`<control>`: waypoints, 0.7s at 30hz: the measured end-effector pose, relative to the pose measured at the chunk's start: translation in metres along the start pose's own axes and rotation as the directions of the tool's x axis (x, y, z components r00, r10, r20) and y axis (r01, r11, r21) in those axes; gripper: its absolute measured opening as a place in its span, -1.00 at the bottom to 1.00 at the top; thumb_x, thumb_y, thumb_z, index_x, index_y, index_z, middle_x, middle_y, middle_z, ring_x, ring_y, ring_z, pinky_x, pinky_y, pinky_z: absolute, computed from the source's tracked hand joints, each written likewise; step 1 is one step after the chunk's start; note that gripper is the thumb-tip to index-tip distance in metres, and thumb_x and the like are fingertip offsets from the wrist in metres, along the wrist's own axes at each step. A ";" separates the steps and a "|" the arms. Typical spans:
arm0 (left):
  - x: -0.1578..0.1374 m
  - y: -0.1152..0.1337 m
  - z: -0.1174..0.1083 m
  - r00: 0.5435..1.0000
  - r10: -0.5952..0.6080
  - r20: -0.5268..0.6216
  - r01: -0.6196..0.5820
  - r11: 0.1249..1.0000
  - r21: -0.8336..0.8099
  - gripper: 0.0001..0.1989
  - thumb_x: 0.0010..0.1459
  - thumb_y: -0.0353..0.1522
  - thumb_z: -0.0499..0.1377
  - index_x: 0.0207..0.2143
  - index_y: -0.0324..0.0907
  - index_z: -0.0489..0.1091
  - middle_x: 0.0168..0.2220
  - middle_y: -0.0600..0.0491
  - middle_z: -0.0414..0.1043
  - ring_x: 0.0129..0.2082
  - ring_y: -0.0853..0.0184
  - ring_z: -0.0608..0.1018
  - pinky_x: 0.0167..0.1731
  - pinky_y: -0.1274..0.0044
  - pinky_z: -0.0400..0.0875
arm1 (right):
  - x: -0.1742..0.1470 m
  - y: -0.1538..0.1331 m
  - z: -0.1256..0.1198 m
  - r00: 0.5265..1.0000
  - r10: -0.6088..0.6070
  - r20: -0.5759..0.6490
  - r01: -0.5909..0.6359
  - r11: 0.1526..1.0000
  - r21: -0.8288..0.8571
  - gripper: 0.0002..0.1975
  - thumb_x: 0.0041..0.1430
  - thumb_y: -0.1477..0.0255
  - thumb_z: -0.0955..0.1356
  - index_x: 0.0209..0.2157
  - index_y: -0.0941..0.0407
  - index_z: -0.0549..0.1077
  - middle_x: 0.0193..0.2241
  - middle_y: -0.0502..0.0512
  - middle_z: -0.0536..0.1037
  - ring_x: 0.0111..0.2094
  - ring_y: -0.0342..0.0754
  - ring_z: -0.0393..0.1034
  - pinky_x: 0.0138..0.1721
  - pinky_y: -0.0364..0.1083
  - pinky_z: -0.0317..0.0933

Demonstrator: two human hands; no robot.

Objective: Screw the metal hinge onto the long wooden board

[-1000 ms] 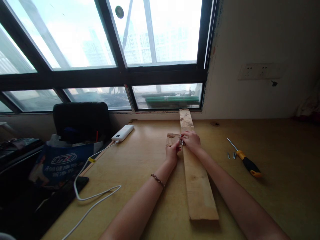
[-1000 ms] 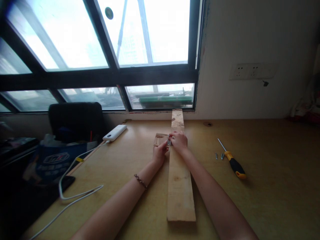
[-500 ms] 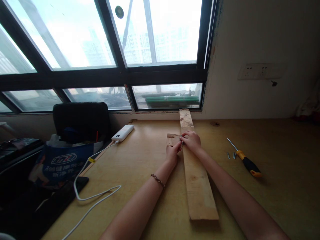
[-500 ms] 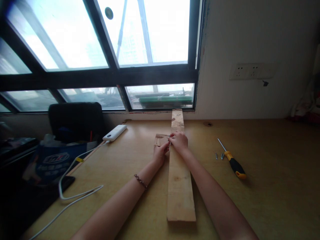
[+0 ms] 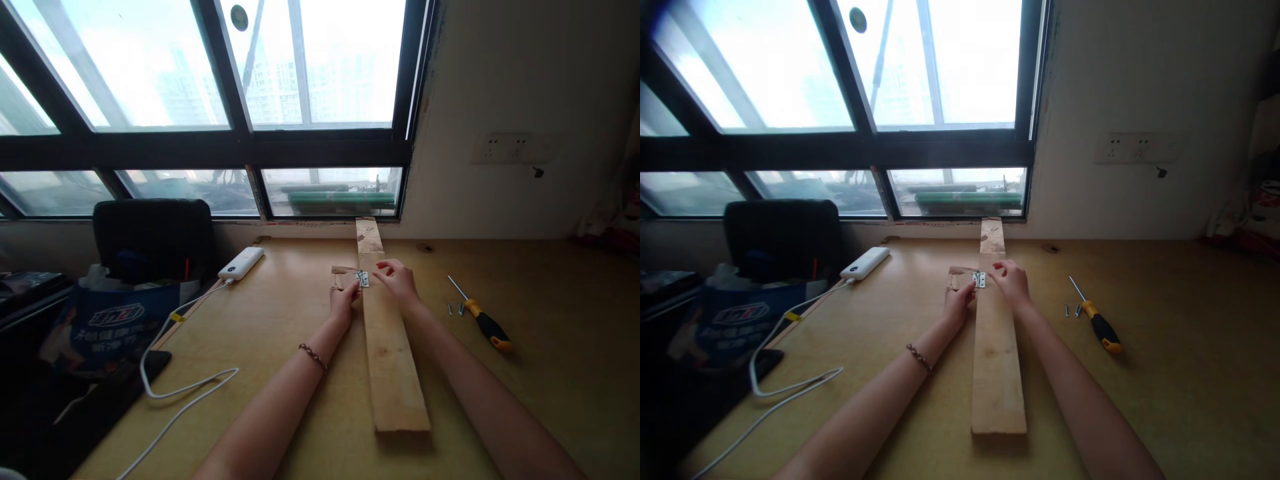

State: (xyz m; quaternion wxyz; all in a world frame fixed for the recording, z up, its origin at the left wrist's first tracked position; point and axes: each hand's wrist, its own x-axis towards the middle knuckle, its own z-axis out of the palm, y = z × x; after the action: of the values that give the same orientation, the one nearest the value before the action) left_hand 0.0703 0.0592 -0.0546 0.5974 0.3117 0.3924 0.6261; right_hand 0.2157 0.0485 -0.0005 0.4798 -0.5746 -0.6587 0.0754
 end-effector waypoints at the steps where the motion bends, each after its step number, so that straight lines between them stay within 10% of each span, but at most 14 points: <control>1: 0.001 0.000 0.000 1.000 -0.003 0.002 0.003 1.000 0.002 -0.65 -0.30 -0.34 0.34 -0.38 -0.31 0.44 -0.47 0.04 0.45 -0.62 0.52 0.39 -0.60 0.65 0.28 | -0.002 0.006 -0.014 1.000 0.000 -0.031 -0.001 1.000 -0.013 -0.78 -0.01 0.30 0.34 -0.35 0.14 0.49 -0.37 0.08 0.54 -0.51 -0.13 0.32 -0.42 -0.15 0.19; 9: 0.001 0.002 0.001 0.999 -0.032 -0.026 0.031 0.999 -0.014 -0.63 -0.35 -0.37 0.36 -0.39 -0.31 0.43 -0.48 0.05 0.44 -0.61 0.52 0.40 -0.60 0.66 0.31 | -0.036 0.079 -0.114 0.935 0.293 -0.200 -0.354 0.805 -0.476 -0.86 -0.03 0.43 0.31 -0.49 0.13 0.51 -0.51 0.13 0.54 -0.44 -0.02 0.42 -0.40 -0.12 0.17; 21: -0.002 0.004 0.002 0.999 -0.036 -0.034 0.036 0.999 -0.015 -0.62 -0.37 -0.36 0.36 -0.40 -0.30 0.43 -0.45 0.02 0.46 -0.58 0.49 0.42 -0.59 0.65 0.33 | -0.050 0.087 -0.102 0.890 0.453 -0.047 -0.354 0.623 -0.697 -0.92 -0.16 0.53 0.36 -0.54 0.16 0.53 -0.54 0.27 0.52 -0.45 0.06 0.45 -0.50 -0.12 0.19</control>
State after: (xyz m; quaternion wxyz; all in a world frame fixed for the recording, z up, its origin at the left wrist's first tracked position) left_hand 0.0704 0.0574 -0.0502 0.6041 0.2895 0.4033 0.6234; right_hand 0.3427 -0.0108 -0.0307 0.1569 -0.8374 -0.5226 -0.0309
